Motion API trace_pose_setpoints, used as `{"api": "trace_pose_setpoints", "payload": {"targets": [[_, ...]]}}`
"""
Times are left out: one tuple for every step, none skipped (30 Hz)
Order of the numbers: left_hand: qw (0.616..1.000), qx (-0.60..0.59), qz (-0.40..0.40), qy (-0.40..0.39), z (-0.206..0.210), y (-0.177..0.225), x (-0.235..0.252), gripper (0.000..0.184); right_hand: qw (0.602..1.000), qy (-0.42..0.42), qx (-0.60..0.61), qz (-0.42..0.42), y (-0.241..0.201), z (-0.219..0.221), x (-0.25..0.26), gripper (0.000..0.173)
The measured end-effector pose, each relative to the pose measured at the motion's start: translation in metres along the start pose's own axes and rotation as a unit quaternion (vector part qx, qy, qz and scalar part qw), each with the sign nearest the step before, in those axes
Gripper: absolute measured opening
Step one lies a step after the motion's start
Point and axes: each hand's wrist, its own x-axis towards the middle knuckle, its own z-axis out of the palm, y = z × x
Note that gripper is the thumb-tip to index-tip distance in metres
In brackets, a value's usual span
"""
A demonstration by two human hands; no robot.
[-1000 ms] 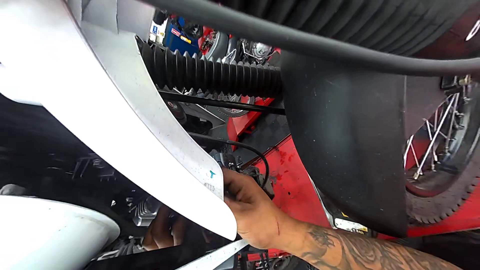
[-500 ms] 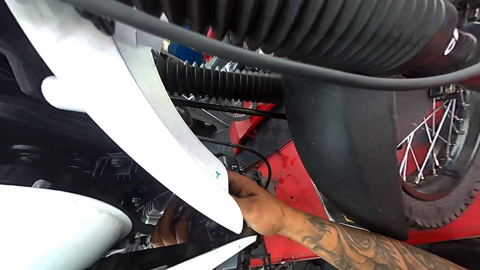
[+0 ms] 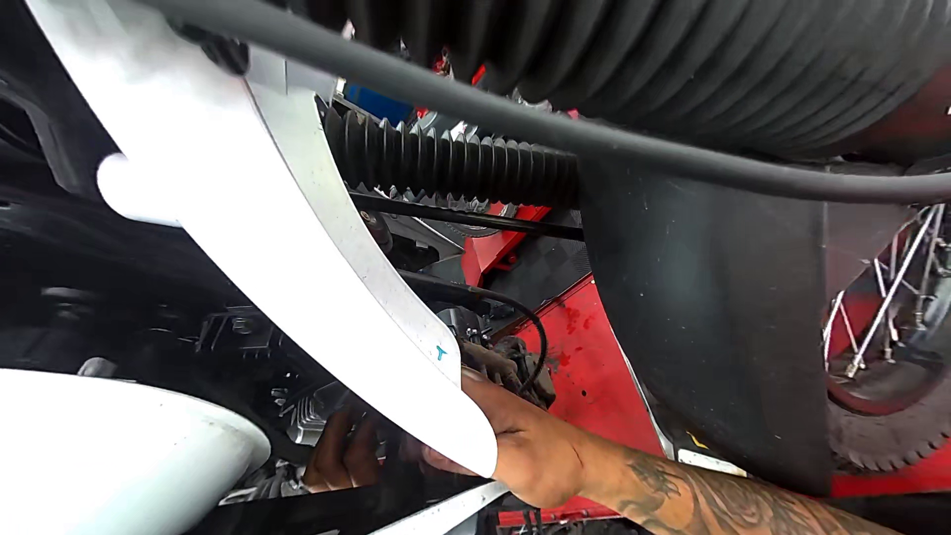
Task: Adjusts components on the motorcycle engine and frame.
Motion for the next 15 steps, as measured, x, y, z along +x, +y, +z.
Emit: {"api": "trace_pose_setpoints", "payload": {"targets": [[1.0,-0.028,-0.001,0.002,-0.006,0.009,0.006,0.05,1.0,0.019,0.02,0.004,0.0,0.002,0.001,0.038],[0.999,-0.044,-0.005,-0.012,-0.013,0.019,0.006,0.045,0.998,0.034,0.042,0.01,0.0,0.003,0.001,0.037],[0.998,-0.051,-0.012,-0.043,-0.025,0.032,0.003,0.04,0.998,0.034,0.056,0.015,0.0,0.003,0.002,0.036],[0.996,-0.063,-0.012,-0.06,-0.032,0.038,0.001,0.039,0.998,0.026,0.059,0.018,0.0,0.003,0.001,0.036],[0.992,-0.11,-0.035,-0.05,-0.035,0.045,0.003,0.041,0.999,0.011,0.047,0.018,-0.001,0.003,0.001,0.036],[0.977,-0.193,-0.083,-0.02,-0.036,0.055,0.009,0.042,1.0,-0.006,0.023,0.014,-0.002,0.003,0.001,0.034],[0.95,-0.28,-0.139,0.013,-0.035,0.063,0.015,0.043,1.0,-0.027,0.0,0.008,-0.004,0.002,0.001,0.032],[0.932,-0.314,-0.177,0.043,-0.029,0.065,0.019,0.044,0.999,-0.048,-0.016,0.006,-0.006,0.001,0.003,0.03],[0.934,-0.295,-0.196,0.058,-0.02,0.058,0.017,0.047,0.997,-0.067,-0.024,0.01,-0.008,-0.001,0.006,0.028],[0.949,-0.242,-0.196,0.044,-0.012,0.047,0.009,0.053,0.996,-0.088,-0.023,0.019,-0.009,-0.003,0.009,0.027],[0.957,-0.208,-0.199,0.026,-0.008,0.041,0.005,0.054,0.994,-0.108,-0.019,0.025,-0.009,-0.006,0.013,0.026],[0.954,-0.211,-0.21,0.019,-0.011,0.046,0.008,0.053,0.992,-0.122,-0.016,0.032,-0.009,-0.008,0.015,0.026],[0.948,-0.233,-0.217,0.025,-0.019,0.06,0.019,0.05,0.99,-0.133,-0.012,0.036,-0.01,-0.008,0.017,0.025],[0.945,-0.251,-0.205,0.041,-0.026,0.072,0.027,0.051,0.99,-0.137,-0.008,0.04,-0.01,-0.007,0.017,0.025],[0.945,-0.27,-0.178,0.057,-0.031,0.08,0.034,0.05,0.99,-0.135,-0.007,0.044,-0.011,-0.005,0.016,0.026]]}}
